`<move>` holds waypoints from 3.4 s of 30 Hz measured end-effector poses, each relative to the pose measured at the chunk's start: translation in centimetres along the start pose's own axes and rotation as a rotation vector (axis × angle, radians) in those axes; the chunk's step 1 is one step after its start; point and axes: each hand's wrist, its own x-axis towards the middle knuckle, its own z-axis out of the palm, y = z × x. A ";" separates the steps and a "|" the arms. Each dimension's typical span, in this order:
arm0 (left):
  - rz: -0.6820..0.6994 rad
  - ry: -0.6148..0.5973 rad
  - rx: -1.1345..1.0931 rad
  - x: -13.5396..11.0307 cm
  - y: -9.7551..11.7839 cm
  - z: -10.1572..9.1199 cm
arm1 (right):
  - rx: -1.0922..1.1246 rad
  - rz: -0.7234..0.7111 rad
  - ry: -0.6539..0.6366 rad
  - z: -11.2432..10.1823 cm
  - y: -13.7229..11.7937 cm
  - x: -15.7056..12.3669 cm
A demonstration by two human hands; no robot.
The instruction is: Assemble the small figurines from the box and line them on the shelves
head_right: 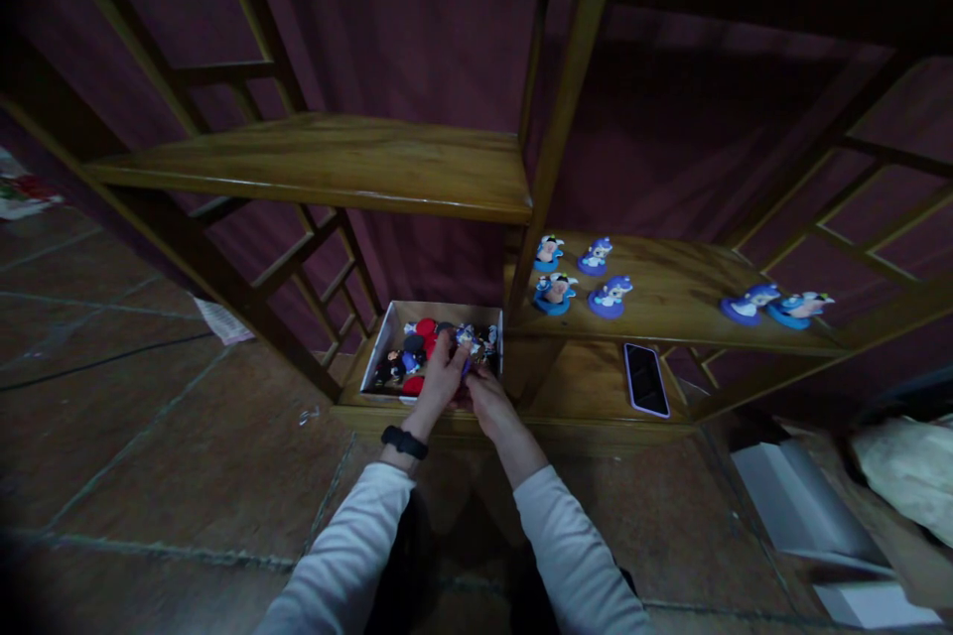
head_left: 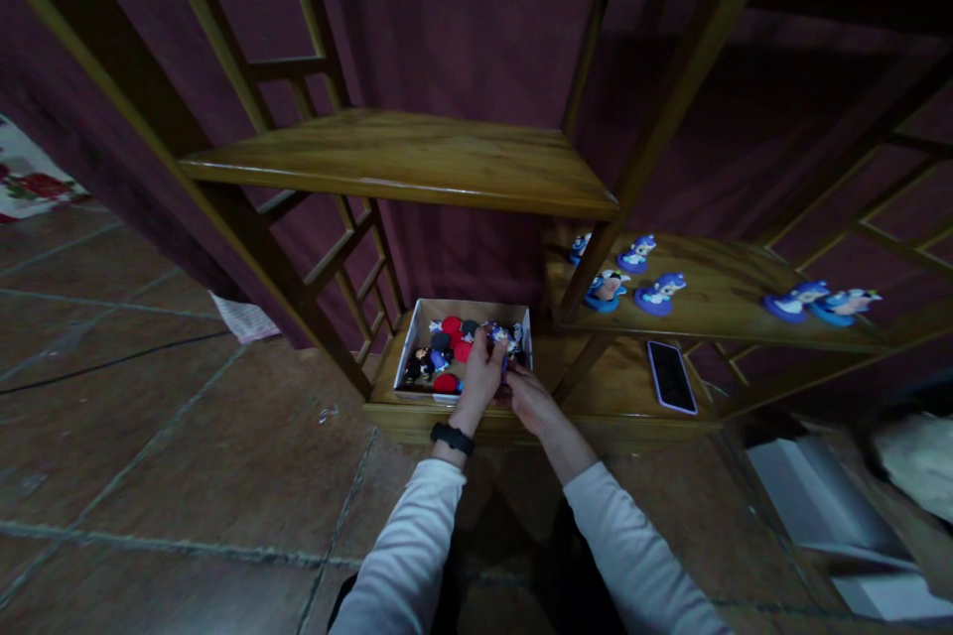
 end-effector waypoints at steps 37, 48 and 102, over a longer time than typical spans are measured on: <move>-0.395 0.102 -0.392 0.0 -0.2 -1.2 | -0.361 -0.428 0.192 -1.9 -2.0 1.5; -0.437 0.010 -0.522 -0.8 0.6 -0.9 | -0.478 -0.511 0.246 -3.8 -1.3 2.8; -0.703 0.206 -0.841 -2.3 0.2 -1.0 | -0.745 -0.637 0.183 -3.4 -1.7 1.7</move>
